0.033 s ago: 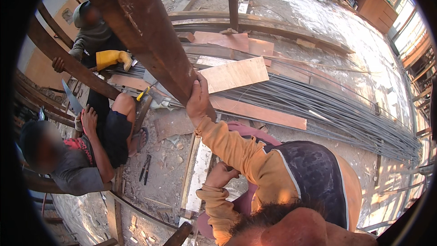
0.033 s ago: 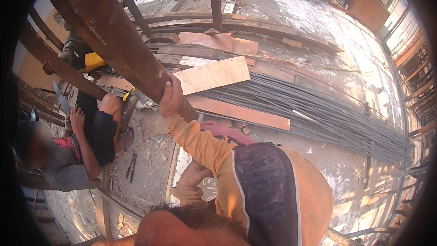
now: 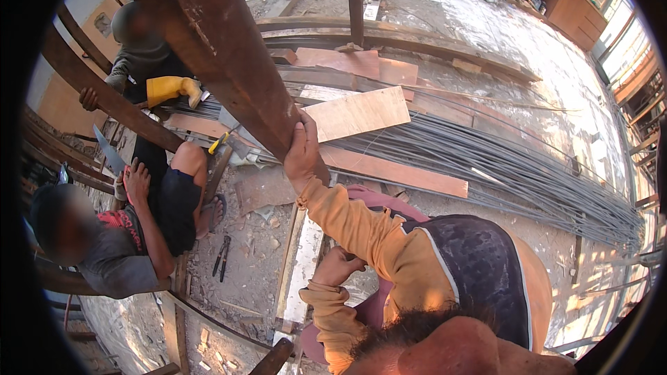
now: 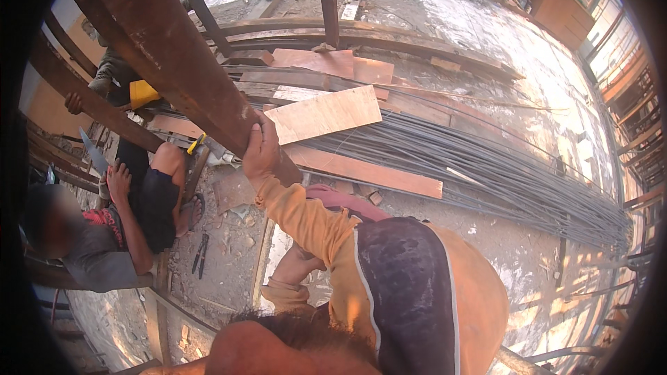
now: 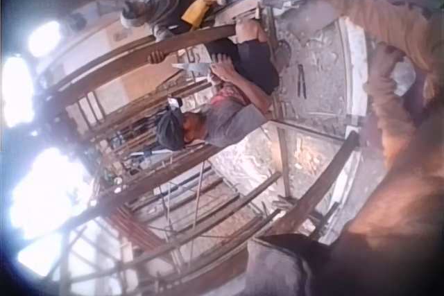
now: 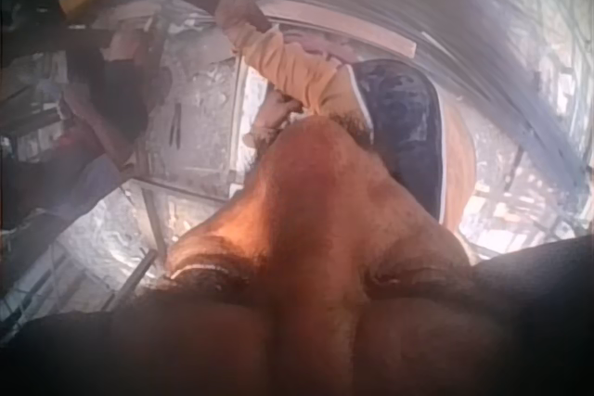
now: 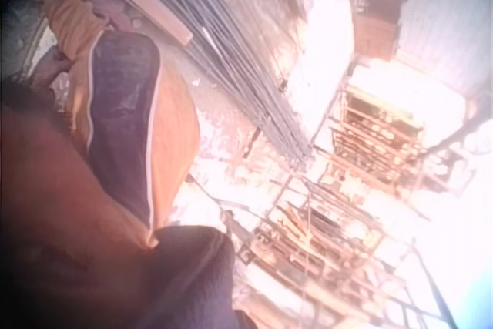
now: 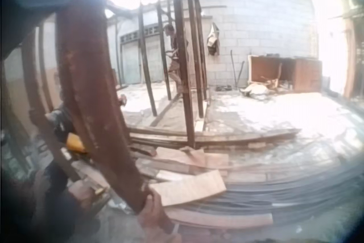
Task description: The person aligns and stabilizes a vertical metal beam within a building frame. The person uses their hands to position the beam, checking its alignment against existing structural members and supporting it while another worker prepares materials nearby.
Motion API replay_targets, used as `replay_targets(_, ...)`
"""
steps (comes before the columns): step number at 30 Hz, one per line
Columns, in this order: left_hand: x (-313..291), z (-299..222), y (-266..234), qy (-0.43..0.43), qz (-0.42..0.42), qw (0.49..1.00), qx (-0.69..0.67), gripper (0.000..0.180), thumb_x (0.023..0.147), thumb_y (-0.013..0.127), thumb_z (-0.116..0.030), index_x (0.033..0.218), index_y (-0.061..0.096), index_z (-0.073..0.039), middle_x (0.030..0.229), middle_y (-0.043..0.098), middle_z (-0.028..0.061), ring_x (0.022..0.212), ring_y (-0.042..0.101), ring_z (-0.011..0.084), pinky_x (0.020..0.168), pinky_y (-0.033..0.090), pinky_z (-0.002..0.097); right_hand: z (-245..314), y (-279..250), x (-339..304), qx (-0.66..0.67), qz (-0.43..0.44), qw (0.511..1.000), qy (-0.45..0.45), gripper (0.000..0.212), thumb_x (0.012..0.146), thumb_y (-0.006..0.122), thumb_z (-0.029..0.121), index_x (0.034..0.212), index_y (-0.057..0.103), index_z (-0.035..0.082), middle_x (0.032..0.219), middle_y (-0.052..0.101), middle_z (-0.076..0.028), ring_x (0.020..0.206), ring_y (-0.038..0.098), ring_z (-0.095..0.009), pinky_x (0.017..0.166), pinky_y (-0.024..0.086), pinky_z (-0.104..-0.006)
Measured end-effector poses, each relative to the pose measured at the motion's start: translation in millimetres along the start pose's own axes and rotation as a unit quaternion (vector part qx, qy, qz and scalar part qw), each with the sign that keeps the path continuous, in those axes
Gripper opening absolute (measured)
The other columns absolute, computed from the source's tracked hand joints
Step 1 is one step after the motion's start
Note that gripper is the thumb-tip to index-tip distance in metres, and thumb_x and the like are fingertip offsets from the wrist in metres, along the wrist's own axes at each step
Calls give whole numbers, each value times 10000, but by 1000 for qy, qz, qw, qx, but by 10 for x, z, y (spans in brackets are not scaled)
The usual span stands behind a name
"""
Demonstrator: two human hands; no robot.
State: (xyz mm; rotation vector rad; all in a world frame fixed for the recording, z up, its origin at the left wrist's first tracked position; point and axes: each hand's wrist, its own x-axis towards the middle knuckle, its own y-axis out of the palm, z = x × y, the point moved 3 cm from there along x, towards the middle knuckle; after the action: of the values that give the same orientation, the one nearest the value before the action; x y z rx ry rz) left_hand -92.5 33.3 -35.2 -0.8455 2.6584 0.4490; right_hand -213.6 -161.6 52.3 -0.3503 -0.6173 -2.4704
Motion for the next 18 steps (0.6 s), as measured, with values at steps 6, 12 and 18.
replay_targets(6,-17,-17,-6,14,-17,1000,-7,329,818,688,-50,1143,678,4,1058,724,86,964,651,144,900,490,291,26,93,-108,24,9,1000,15,373,1031,361,192,1269,519,-48,1195,590,-157,1113,540,-230,993,398,-338)
replay_targets(12,-157,-661,23,-39,30,989,139,353,820,705,-131,1154,678,-18,1068,727,83,973,647,142,893,480,288,74,48,0,96,11,993,70,420,1024,353,228,1297,487,-62,1243,560,-174,1124,541,-253,979,423,-362)
replay_targets(18,-131,-199,21,37,-2,989,146,366,798,723,-241,1106,703,-46,1001,731,129,906,665,181,833,494,316,173,85,-172,24,33,997,61,460,1016,325,262,1284,487,-75,1233,562,-182,1126,542,-267,967,429,-377)
